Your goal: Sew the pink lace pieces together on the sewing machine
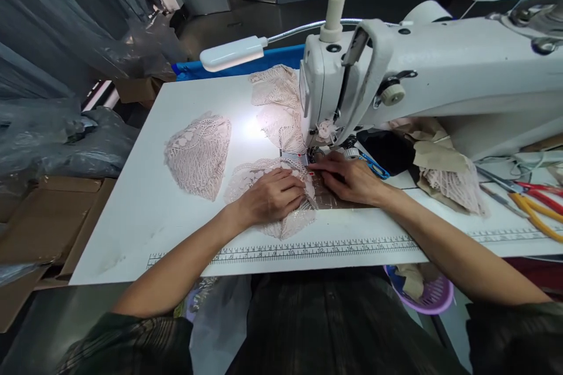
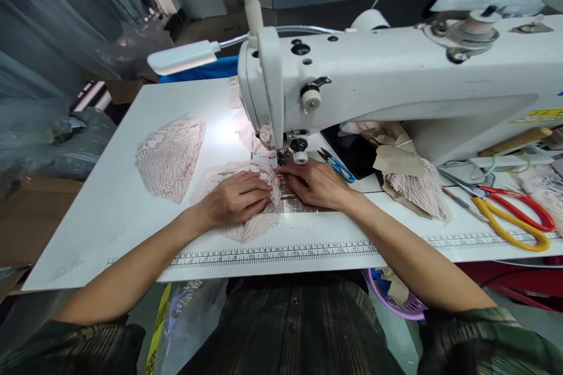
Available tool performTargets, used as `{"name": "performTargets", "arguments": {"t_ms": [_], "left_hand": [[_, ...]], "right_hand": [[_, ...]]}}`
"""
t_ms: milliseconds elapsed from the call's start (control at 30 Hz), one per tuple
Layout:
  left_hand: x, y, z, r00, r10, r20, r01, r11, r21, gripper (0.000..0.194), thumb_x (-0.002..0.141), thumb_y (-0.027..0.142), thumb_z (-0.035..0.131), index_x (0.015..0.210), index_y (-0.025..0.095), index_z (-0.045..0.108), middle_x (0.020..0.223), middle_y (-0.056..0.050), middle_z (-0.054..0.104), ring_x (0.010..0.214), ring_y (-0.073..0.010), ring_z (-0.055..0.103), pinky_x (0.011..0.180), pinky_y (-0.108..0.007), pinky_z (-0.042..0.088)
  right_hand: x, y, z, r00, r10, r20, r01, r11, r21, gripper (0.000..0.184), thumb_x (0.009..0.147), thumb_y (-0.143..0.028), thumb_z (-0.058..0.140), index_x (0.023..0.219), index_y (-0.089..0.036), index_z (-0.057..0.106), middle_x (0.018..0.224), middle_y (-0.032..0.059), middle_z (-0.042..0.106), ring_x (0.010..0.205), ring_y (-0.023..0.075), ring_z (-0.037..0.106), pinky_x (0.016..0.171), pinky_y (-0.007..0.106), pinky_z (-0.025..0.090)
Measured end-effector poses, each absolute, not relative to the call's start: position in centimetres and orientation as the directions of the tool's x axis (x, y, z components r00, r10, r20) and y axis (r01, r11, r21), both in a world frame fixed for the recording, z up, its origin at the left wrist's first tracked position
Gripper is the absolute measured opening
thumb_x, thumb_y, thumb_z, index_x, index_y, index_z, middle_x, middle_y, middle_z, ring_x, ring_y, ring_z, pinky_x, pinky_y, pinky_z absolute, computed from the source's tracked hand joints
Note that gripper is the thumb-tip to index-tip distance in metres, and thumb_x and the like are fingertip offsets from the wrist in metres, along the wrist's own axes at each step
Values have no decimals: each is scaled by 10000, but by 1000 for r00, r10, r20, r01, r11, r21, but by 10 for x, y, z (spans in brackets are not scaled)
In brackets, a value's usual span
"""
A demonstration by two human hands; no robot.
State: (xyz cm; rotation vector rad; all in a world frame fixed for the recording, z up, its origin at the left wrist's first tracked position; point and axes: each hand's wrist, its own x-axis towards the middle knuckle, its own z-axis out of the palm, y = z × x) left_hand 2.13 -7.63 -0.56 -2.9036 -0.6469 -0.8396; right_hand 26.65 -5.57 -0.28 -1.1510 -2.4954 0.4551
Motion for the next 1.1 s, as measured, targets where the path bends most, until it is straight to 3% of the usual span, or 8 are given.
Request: {"name": "performTargets", "arguments": {"t_ms": [133,367,500,700,900,1100], "left_hand": [[19,-73,-4,760,381,526,403,-912,77,74,903,156,609,889,167,680,935,-30,741,840,-134,701,952,-382,560],[18,-70,-3,782,344,520,328,-936,126,94,896,155,622,966,185,676,945,-26,744,881,-136,714,967,-413,574],[19,-71,-4,794,297,530,298,-951,86,131,899,151,622,1023,179,658,995,-43,738,947,-155,715,952,-421,596],[22,-71,-5,779,273,564,309,-951,34,137,889,116,628,1021,148,647,971,-57,733,932,-161,719,943,-410,607],[23,-72,-2,803,293,520,328,-944,25,40,875,123,630,887,154,652,918,-36,738,890,-160,722,962,-412,594],[21,-73,-5,793,288,536,330,-944,19,62,882,131,617,931,145,652,936,-59,738,957,-173,716,1001,-413,576]], "right_hand": [[265,-59,-16,-685,691,230,627,720,-297,443,937,-274,483,1371,-292,565,1192,108,610,878,197,579,647,267,410],[264,-58,-12,-698,676,236,638,737,-225,426,931,-256,474,1338,-258,600,1148,129,599,751,168,517,573,262,338],[263,-59,-12,-685,697,212,670,717,-192,437,931,-257,471,1352,-258,589,1125,137,610,746,183,516,551,267,305],[268,-59,-14,-716,645,268,595,764,-249,416,941,-254,477,1336,-299,599,1158,120,598,799,179,544,614,270,381],[266,-64,-6,-735,624,266,578,781,-237,349,957,-250,471,1250,-268,661,1177,138,582,929,218,555,648,279,417],[273,-63,-9,-622,752,217,615,641,-459,452,966,-229,408,1397,-206,545,951,94,610,651,136,512,645,274,414]]}}
